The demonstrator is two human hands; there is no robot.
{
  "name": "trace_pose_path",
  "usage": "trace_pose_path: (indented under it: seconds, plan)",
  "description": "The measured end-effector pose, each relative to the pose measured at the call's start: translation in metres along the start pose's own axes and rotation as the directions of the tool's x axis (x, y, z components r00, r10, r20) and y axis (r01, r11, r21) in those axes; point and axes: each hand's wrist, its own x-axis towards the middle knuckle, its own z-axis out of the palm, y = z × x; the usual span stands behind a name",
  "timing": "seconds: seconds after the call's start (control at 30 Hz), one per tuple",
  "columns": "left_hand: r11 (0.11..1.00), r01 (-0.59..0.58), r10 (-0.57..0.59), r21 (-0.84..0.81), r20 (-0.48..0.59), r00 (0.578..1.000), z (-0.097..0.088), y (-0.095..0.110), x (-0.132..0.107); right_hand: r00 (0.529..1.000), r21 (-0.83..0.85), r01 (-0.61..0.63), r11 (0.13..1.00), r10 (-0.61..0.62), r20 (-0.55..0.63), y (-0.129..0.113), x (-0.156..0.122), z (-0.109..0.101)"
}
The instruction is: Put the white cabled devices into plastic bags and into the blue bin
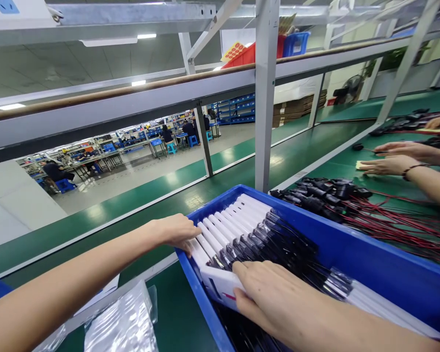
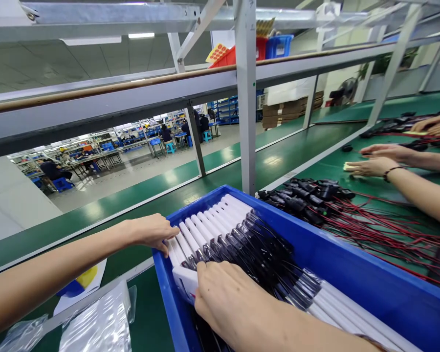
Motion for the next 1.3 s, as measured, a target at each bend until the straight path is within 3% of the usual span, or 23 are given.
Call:
trace_pose_path:
  seconds: [0.1,0.2,0.37,0.5,0.67,0.8,0.97,1.07,1.3]
  plan:
    - [0.996,-0.065,0.065,0.068,0.007,0.998,-0.001,0.001,0.007,0.998,0.056,-0.056,0.997,0.053,0.045,-0.003,0.005,-0.01]
    - [0.993,-0.087,0.087,0.082,0.013,0.996,-0.003,0.001,0.012,0.977,0.103,-0.144,0.984,0.125,0.174,-0.01,0.02,-0.024]
    - [0.988,-0.12,0.118,0.099,0.021,0.993,-0.011,0.001,0.022,0.957,0.207,-0.154,0.966,0.093,0.276,-0.02,0.05,-0.035]
    - [0.986,-0.13,0.13,0.102,0.011,0.991,-0.015,0.002,0.031,0.937,0.259,-0.183,0.948,0.089,0.339,-0.025,0.057,-0.035]
    - [0.987,-0.132,0.135,0.096,-0.018,0.991,-0.017,0.004,0.035,0.939,0.32,-0.161,0.933,0.045,0.341,-0.032,0.048,-0.027]
    - [0.988,-0.121,0.124,0.093,-0.017,0.992,-0.02,0.006,0.036,0.948,0.232,-0.087,0.969,0.009,0.317,-0.031,0.05,-0.028]
    - [0.99,-0.113,0.115,0.087,-0.013,0.993,-0.022,0.009,0.04,0.973,0.192,-0.123,0.974,0.08,0.218,-0.025,0.063,-0.038]
    - [0.99,-0.115,0.117,0.078,-0.028,0.993,-0.023,0.011,0.044,0.981,0.231,-0.1,0.968,0.057,0.186,-0.027,0.071,-0.028]
    - [0.993,-0.093,0.096,0.069,-0.031,0.995,-0.022,0.014,0.046,0.978,0.272,-0.025,0.962,-0.033,0.207,-0.021,0.075,0.019]
